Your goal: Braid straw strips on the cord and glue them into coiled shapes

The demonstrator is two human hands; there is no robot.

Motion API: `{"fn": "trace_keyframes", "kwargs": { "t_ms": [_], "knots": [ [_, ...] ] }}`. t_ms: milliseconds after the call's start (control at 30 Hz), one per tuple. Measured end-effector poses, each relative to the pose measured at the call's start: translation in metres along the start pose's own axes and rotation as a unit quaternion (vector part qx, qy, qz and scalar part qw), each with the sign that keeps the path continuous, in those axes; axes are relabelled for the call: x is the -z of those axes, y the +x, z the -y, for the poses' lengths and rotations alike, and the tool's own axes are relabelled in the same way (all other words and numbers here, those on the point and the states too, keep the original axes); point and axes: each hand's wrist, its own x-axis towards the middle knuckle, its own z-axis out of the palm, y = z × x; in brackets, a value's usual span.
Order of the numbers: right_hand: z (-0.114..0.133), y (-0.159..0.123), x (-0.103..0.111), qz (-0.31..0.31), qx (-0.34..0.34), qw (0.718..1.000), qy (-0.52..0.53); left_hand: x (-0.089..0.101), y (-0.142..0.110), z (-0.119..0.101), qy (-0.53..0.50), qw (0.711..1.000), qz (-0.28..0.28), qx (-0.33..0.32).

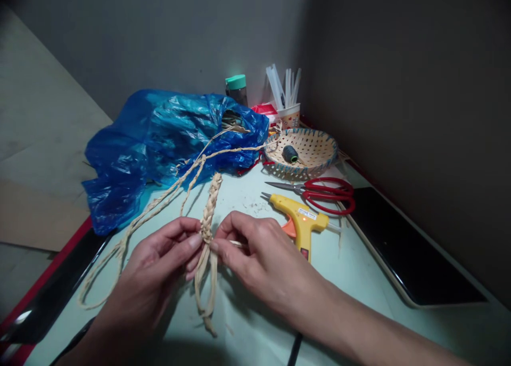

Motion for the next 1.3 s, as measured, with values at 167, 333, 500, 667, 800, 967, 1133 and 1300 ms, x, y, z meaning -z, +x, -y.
{"fn": "trace_keyframes", "kwargs": {
  "t_ms": [167,333,500,667,800,967,1133,1300],
  "knots": [
    [-0.001,-0.001,-0.001,0.019,-0.030,0.998,0.054,0.002,0.001,-0.001,-0.029,0.999,0.026,0.012],
    [-0.001,-0.002,0.001,0.003,-0.024,0.999,0.029,0.003,0.002,-0.006,-0.006,0.998,0.056,0.028],
    [0.002,-0.004,0.000,-0.017,-0.012,1.000,-0.009,0.008,0.005,-0.004,-0.002,0.996,0.082,0.039],
    [0.006,-0.006,0.000,-0.024,0.007,0.999,-0.021,0.009,0.008,0.002,0.021,0.997,0.069,0.015],
    [0.008,-0.006,0.001,0.009,-0.004,1.000,0.026,0.007,0.009,0.007,0.016,0.999,0.040,-0.022],
    [0.008,-0.002,0.001,0.041,-0.012,0.992,0.122,0.006,0.009,0.007,-0.018,0.997,0.078,-0.002],
    [0.004,0.002,0.003,0.068,-0.091,0.959,0.258,0.006,0.015,0.005,-0.060,0.993,0.091,0.048],
    [-0.001,0.002,0.005,0.068,-0.141,0.944,0.291,0.005,0.018,0.007,-0.139,0.983,0.114,0.033]
  ]
}}
